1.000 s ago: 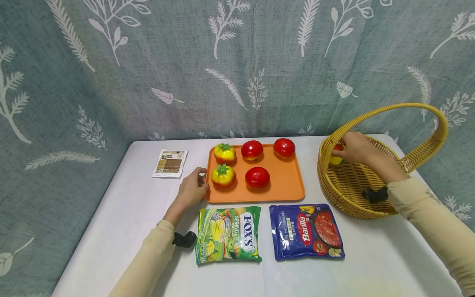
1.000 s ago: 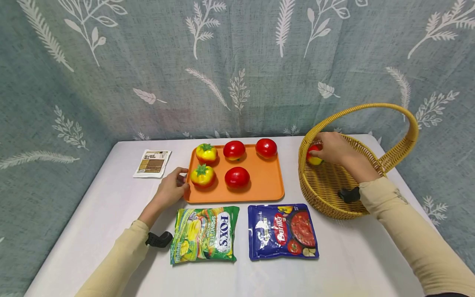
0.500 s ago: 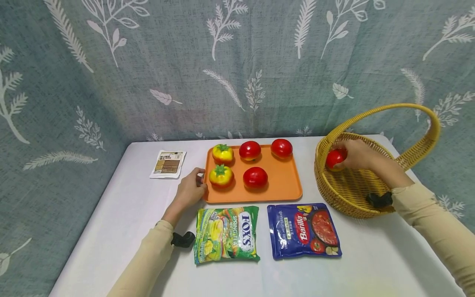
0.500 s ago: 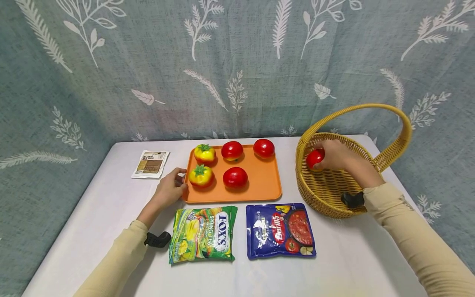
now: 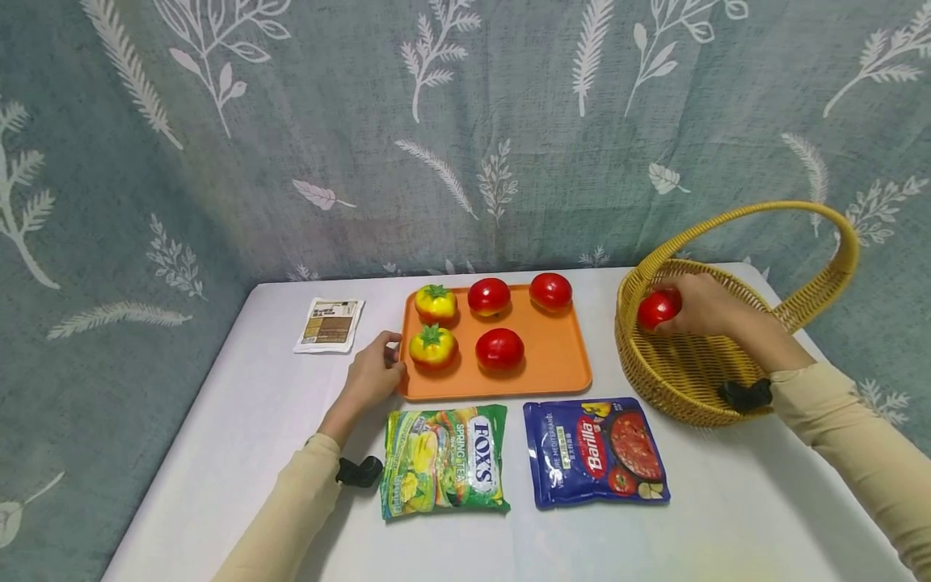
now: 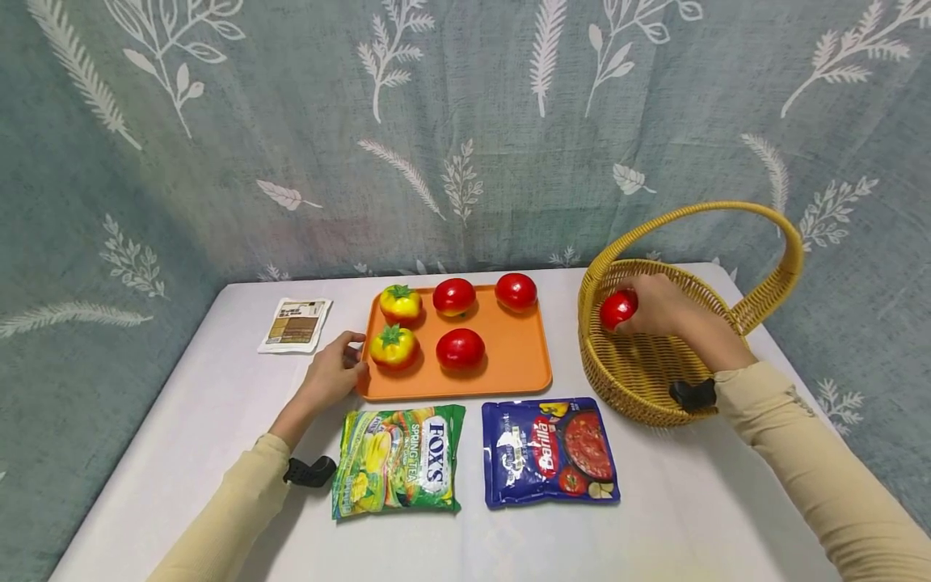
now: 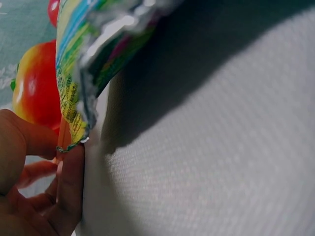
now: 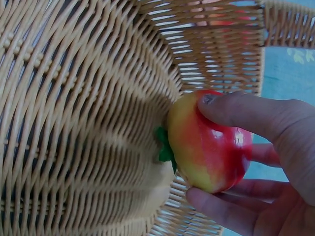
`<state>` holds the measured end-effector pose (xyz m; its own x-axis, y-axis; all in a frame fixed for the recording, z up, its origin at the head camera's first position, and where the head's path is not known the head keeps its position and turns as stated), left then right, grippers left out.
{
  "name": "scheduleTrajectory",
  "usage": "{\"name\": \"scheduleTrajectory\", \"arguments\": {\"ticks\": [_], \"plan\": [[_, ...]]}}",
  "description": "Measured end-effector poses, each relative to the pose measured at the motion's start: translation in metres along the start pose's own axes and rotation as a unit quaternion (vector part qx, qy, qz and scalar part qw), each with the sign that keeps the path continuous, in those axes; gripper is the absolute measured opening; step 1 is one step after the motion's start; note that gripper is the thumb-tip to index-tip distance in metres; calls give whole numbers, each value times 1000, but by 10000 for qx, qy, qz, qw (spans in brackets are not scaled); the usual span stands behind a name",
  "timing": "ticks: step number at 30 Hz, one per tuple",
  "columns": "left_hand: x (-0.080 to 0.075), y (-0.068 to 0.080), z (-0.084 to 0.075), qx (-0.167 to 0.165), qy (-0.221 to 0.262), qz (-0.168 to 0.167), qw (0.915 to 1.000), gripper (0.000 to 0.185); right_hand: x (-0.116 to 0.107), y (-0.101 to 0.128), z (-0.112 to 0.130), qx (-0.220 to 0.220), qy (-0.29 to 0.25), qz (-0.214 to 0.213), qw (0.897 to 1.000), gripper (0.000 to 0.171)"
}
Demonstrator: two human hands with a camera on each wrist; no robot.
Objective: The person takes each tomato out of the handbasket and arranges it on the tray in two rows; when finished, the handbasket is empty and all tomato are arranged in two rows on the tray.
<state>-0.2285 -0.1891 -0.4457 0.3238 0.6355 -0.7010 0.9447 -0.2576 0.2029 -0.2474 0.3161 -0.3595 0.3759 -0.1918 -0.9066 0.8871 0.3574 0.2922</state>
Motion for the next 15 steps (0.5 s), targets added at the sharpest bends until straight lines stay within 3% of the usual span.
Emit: {"name": "scheduleTrajectory", "arguments": {"ticks": [15], "plan": [[1,-1,-2,4,-56,-27,10000,48,-10,23,10,-23,-146,-281,9995,69]]}}
Point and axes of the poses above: each hand's wrist, its own y-axis away from the middle knuckle, its own x-axis out of the palm, z = x × y, the point moved 1 cm from there along -y, towards the middle knuckle, and after that the axes turned 13 degrees about z, right-handed, at the moved point
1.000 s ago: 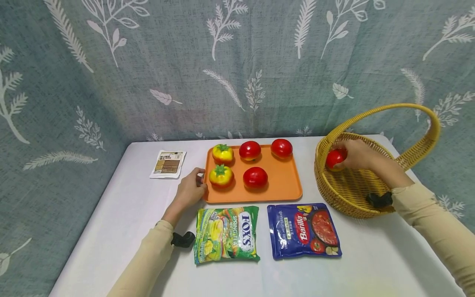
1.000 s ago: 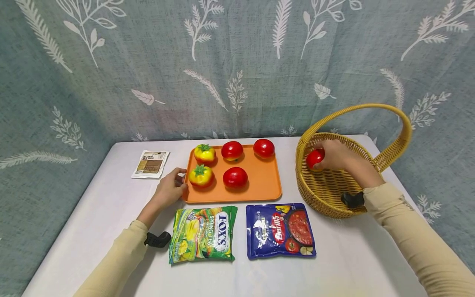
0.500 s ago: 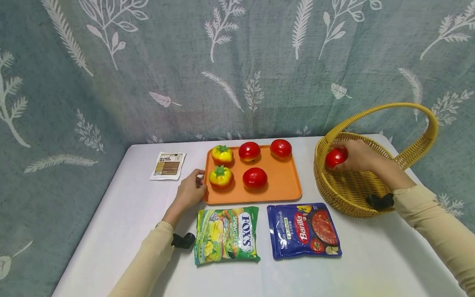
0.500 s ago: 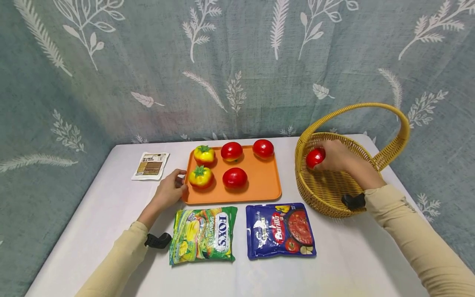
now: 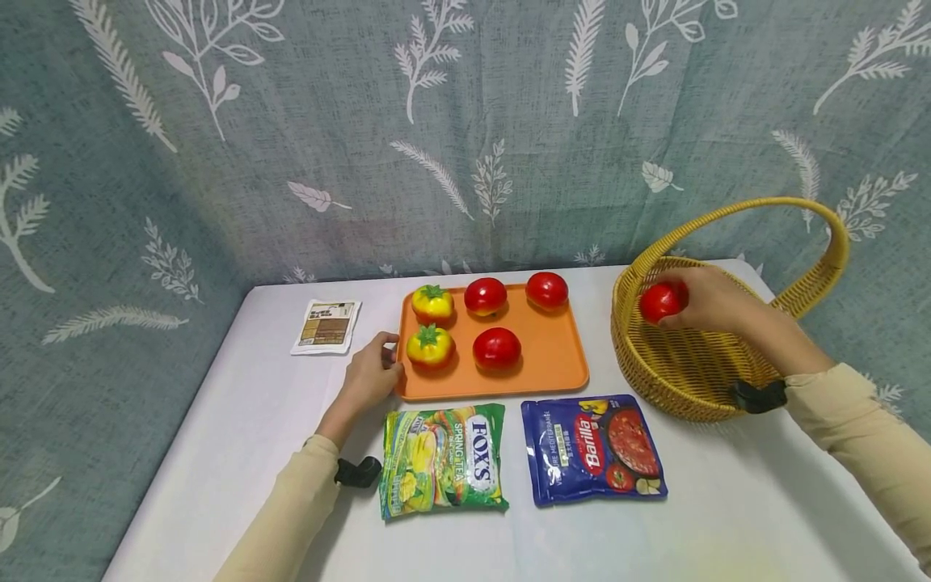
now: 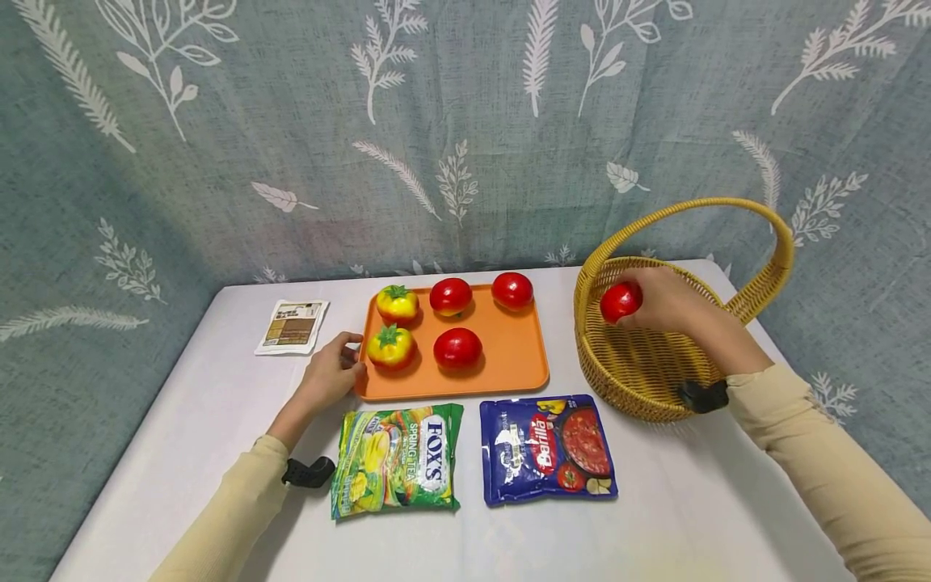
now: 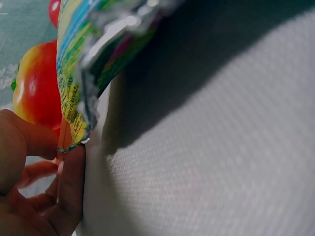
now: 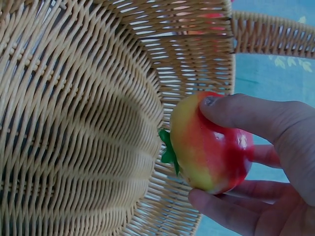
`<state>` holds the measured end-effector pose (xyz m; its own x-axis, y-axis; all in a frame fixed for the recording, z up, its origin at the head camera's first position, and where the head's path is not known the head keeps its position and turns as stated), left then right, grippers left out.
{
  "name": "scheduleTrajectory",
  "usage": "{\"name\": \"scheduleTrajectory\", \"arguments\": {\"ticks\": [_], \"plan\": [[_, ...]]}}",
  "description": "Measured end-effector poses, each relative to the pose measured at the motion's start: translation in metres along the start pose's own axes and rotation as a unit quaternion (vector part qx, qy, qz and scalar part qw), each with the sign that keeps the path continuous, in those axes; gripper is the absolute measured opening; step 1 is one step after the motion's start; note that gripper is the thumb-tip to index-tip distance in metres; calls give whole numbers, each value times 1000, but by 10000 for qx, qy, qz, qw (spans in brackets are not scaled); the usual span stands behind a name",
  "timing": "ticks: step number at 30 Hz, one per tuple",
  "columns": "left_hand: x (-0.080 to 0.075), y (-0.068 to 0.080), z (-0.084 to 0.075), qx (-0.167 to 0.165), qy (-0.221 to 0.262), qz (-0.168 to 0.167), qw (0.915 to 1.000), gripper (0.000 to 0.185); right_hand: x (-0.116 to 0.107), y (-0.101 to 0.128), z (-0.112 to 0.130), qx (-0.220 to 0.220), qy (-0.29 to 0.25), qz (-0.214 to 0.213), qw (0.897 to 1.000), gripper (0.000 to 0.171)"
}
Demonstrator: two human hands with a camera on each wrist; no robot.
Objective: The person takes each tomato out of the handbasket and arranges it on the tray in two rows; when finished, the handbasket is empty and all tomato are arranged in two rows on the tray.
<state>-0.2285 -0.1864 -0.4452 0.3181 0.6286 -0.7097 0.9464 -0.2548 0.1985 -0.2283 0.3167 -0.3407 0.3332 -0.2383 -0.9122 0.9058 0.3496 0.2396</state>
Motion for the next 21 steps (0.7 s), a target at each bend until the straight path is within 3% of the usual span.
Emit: {"name": "scheduleTrajectory", "arguments": {"ticks": [13,21], "plan": [[0,0,1,-49,54,60,10000,48,0,25,7,-40,-39,-169,9998,73],[-1,1,0,-104,85,87,9999,48,1,38,13,83,-6,-601,9982,75]]}}
Point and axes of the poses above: each hand's wrist, its own y-axis away from the middle knuckle, its own x-axis out of the palm, z = x × y, the point moved 1 cm from there along -y, towards the middle knuckle, and after that the axes turned 13 degrees about z, right-handed, at the moved point
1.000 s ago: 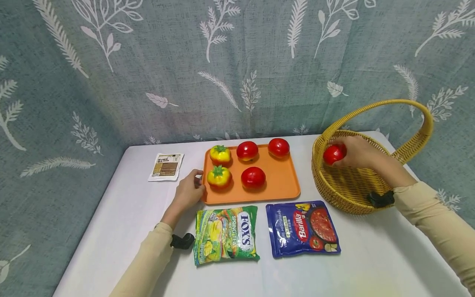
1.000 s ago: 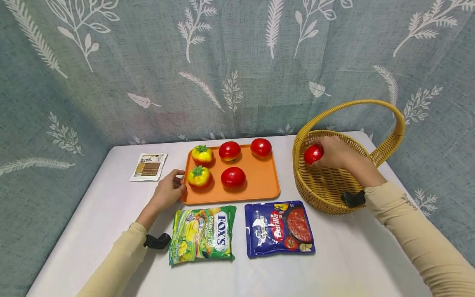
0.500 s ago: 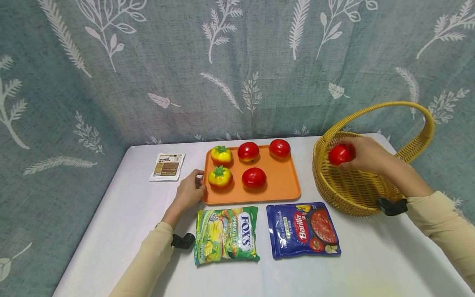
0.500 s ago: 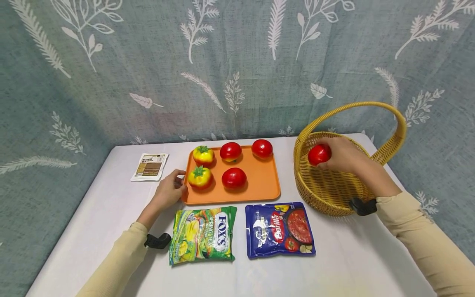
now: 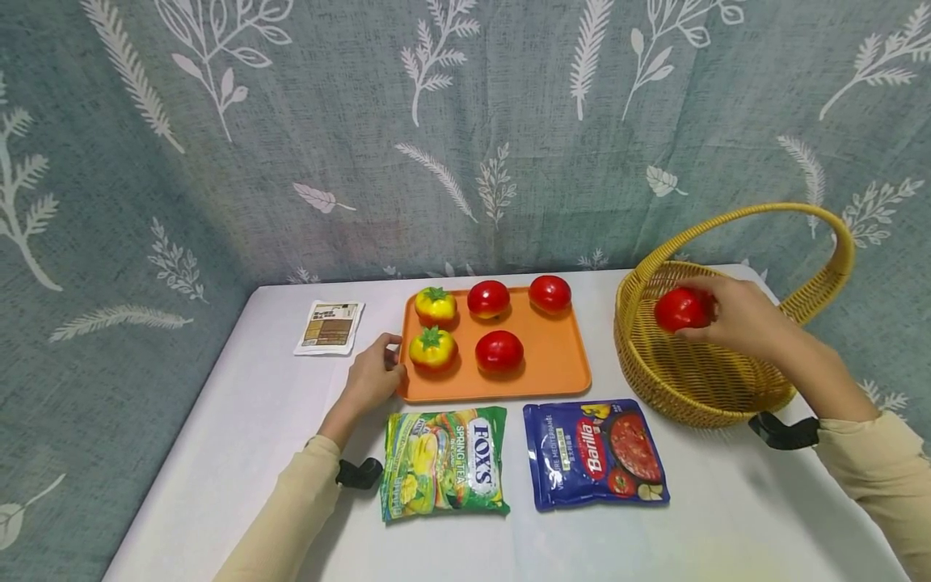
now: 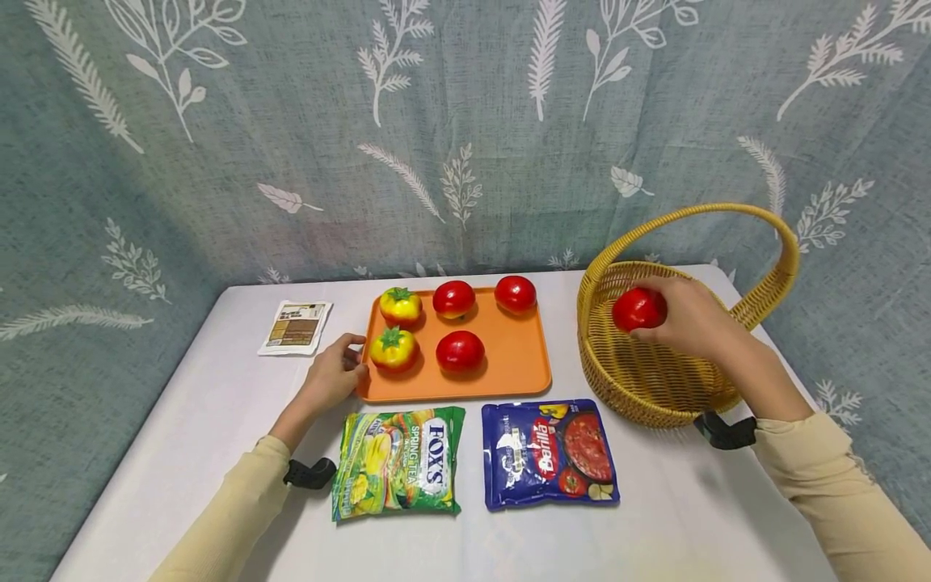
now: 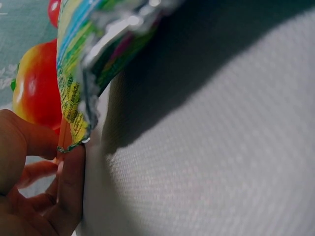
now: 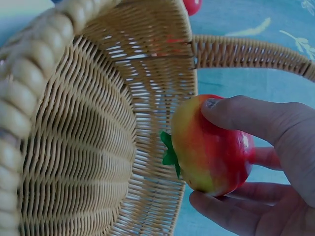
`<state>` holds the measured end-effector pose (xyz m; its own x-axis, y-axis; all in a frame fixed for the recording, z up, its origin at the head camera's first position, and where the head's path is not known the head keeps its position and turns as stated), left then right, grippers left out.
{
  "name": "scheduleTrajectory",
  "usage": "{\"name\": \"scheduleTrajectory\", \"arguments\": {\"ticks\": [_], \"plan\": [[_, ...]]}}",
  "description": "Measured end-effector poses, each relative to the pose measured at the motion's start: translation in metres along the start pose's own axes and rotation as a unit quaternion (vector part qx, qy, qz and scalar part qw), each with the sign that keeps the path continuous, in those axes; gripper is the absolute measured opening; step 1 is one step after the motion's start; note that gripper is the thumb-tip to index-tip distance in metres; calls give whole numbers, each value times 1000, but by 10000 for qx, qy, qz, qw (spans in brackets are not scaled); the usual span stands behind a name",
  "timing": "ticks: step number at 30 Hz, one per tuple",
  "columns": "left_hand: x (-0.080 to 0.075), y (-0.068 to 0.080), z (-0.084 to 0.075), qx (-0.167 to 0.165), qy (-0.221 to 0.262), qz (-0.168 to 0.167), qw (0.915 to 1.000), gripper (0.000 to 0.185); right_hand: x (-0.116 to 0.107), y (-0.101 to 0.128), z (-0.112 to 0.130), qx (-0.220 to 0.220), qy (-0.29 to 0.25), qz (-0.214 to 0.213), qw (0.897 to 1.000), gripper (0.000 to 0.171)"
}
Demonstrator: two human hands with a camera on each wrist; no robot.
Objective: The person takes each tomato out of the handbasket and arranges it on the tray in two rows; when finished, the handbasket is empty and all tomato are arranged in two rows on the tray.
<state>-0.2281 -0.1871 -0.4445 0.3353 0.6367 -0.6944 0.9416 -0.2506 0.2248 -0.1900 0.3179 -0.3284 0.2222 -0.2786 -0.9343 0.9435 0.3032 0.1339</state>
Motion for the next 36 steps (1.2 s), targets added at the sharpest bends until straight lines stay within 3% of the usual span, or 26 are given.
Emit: {"name": "scheduleTrajectory", "arguments": {"ticks": [7,15,36], "plan": [[0,0,0,15,41,-1,10000,48,5,13,5,-11,-225,-48,9997,76],[0,0,0,25,-14,-29,10000,48,11,26,7,-158,-194,-568,9981,72],[1,1,0,14,-78,-57,10000,46,24,47,25,-611,-75,-1206,9908,79]]}}
Point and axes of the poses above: each hand's wrist, its own y-axis away from the middle knuckle, its own x-axis out of the palm, z = x × y, the point moved 1 cm from there along -y, towards the middle knuckle, and after that the axes turned 13 degrees about z, right-handed, at the moved point
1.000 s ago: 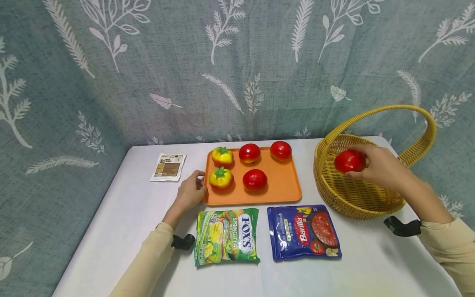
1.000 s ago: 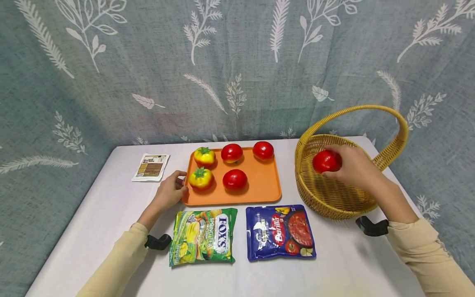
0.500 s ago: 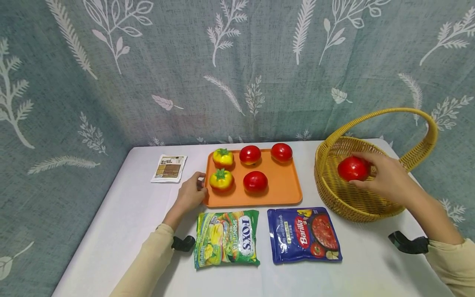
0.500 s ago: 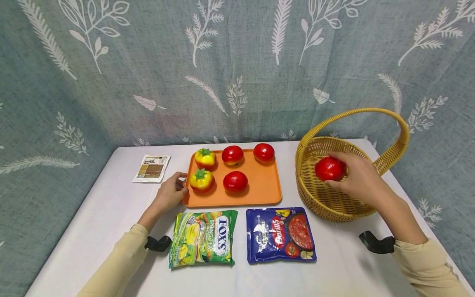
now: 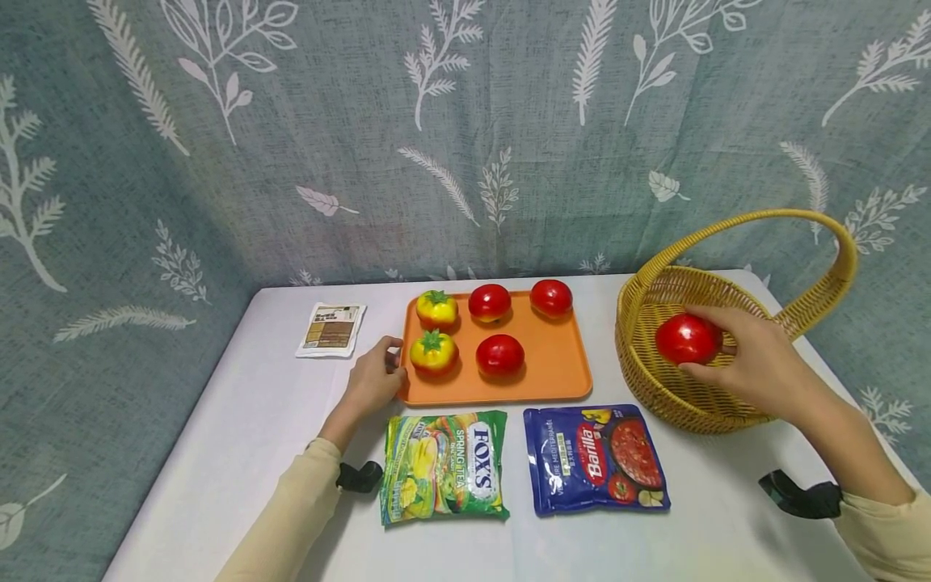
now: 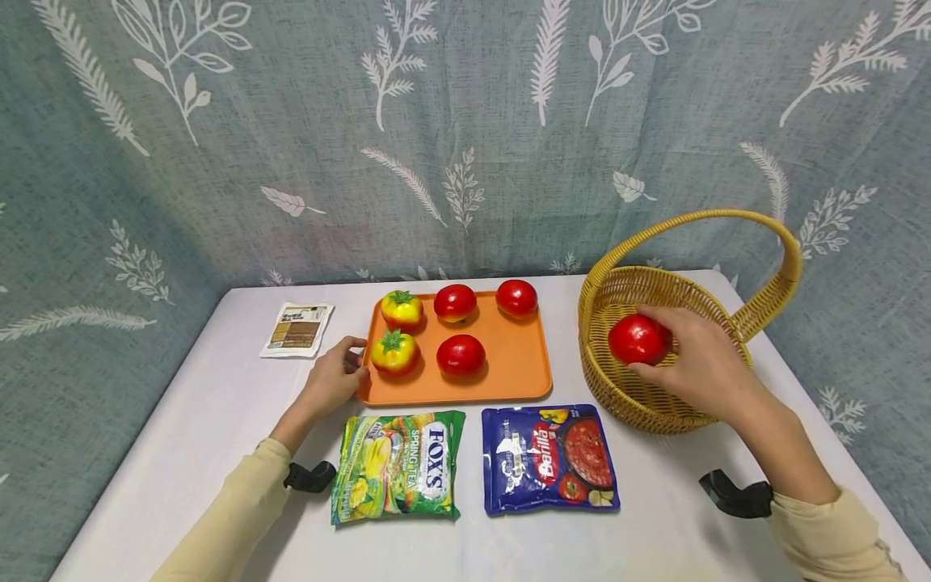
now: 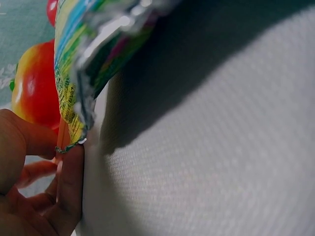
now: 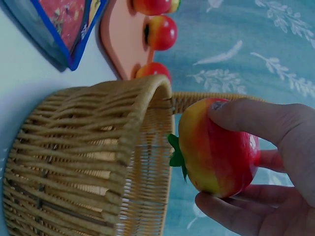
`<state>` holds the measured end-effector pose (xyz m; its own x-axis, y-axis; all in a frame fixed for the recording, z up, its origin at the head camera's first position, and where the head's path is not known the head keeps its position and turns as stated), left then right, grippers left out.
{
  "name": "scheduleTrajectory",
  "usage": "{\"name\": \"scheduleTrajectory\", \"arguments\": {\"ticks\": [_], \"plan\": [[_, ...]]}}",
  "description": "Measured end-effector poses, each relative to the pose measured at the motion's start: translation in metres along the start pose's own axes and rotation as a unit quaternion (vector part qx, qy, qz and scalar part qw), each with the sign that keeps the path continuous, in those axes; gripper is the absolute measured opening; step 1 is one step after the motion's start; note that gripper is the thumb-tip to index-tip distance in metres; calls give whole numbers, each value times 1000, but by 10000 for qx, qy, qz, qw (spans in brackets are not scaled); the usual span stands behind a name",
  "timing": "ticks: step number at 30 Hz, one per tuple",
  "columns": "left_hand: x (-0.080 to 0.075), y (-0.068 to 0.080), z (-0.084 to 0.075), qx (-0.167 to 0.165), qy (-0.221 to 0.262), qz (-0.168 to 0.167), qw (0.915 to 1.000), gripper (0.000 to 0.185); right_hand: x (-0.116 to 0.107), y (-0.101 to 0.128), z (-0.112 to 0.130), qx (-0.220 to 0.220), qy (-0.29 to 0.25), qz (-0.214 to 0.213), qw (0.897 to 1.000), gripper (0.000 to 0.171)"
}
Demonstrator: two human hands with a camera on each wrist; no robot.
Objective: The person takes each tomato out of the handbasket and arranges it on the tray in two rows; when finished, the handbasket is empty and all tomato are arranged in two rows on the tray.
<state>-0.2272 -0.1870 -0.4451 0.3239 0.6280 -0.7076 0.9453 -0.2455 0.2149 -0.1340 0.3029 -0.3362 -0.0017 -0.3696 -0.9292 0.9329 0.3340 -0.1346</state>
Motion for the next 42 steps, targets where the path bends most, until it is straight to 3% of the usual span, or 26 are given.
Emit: {"name": "scheduleTrajectory", "arguments": {"ticks": [21,36,42], "plan": [[0,1,-1,-10,34,13,10000,47,5,2,40,-747,-57,-473,9961,78],[0,0,-1,-33,-2,-31,10000,48,27,-15,60,-898,-471,-163,9947,74],[0,0,-1,-50,22,-5,10000,47,36,-25,67,-642,-690,41,9955,75]]}}
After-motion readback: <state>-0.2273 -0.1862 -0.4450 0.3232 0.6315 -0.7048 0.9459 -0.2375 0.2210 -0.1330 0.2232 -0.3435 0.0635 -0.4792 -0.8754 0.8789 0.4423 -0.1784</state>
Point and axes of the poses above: each hand's wrist, its own y-axis away from the middle knuckle, its own x-axis out of the palm, z = x × y, the point moved 1 cm from there along -y, towards the middle knuckle, and after that the axes turned 13 degrees about z, right-handed, at the moved point
